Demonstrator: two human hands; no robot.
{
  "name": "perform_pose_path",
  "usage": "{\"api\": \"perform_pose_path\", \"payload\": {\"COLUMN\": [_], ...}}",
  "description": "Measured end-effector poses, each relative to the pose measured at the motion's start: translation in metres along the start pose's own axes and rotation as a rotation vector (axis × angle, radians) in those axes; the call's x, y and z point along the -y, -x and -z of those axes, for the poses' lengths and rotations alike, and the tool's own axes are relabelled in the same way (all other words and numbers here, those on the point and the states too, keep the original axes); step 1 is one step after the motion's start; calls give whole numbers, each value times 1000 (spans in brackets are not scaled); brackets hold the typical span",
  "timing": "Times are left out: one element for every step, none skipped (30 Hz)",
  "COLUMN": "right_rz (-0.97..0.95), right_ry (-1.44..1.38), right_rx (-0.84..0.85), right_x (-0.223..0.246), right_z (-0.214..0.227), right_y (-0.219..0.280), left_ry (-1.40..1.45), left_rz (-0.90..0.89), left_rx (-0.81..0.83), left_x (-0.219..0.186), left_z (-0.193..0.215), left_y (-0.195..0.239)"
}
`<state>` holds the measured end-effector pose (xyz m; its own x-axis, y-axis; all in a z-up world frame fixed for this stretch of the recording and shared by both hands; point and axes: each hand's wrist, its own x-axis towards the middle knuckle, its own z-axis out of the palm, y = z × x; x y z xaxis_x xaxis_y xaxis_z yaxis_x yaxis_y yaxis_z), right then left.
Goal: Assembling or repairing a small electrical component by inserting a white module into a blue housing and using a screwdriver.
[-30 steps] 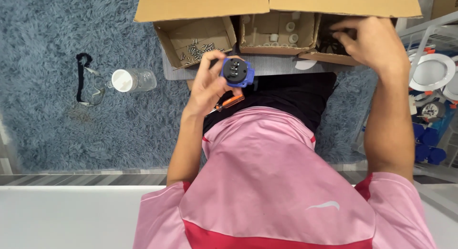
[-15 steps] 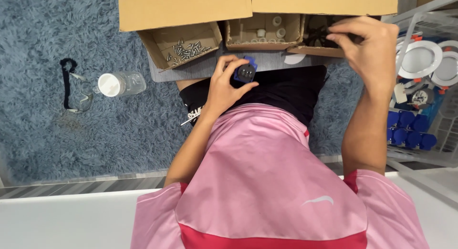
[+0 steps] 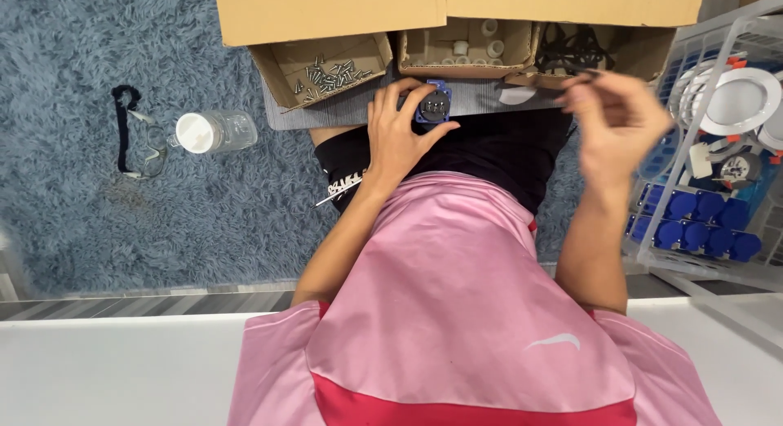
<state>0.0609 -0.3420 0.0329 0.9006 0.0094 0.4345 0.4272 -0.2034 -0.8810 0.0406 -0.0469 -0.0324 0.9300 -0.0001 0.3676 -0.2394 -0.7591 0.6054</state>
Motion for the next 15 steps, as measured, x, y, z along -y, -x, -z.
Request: {"api": "perform_pose_path", "payload": {"right_rz": [-46, -46, -87, -128, -128, -147, -165, -165, -146, -128, -128, -75, -23, -23, 25], "right_ry": [-38, -39, -60, -81, -83, -121, -158, -160, -184, -209, -209, -210, -211, -212, -143], "right_rx": [20, 20, 43, 65, 65, 77, 89, 90, 101, 112, 111, 120, 131, 132, 154], "right_x": [-1, -4, -7, -10, -13, -16, -19, -21, -23, -24, -21, -18, -14, -15, -16], "right_z": [-10, -19, -29, -39, -45, -51, -58, -62, -67, -71, -76, -82, -87, -90, -92], "right_y": [4, 7, 11, 15, 17, 19, 20, 21, 22, 23, 21, 18, 16, 14, 13], "left_ry": [-13, -15, 7, 29, 27, 41, 55, 54, 132, 210, 209, 357, 504, 503, 540], "left_rz": [3, 3, -36, -75, -75, -73, -71, -71, -65, -58, -58, -62, -65, -64, -93], "left_rx": [-6, -7, -53, -100, -99, -94, -91, -91, -94, -97, -96, -76, -57, -57, -43], "left_x": [1, 4, 8, 11, 11, 10, 10, 8, 6, 3, -1, -5, -9, -9, -9], "left_z": [-1, -4, -7, -10, -8, -7, -6, 2, 9, 16, 25, 33, 42, 46, 50], "left_y": [0, 0, -1, -1, -1, -1, -1, -2, -3, -3, -5, -6, -7, -9, -11]}}
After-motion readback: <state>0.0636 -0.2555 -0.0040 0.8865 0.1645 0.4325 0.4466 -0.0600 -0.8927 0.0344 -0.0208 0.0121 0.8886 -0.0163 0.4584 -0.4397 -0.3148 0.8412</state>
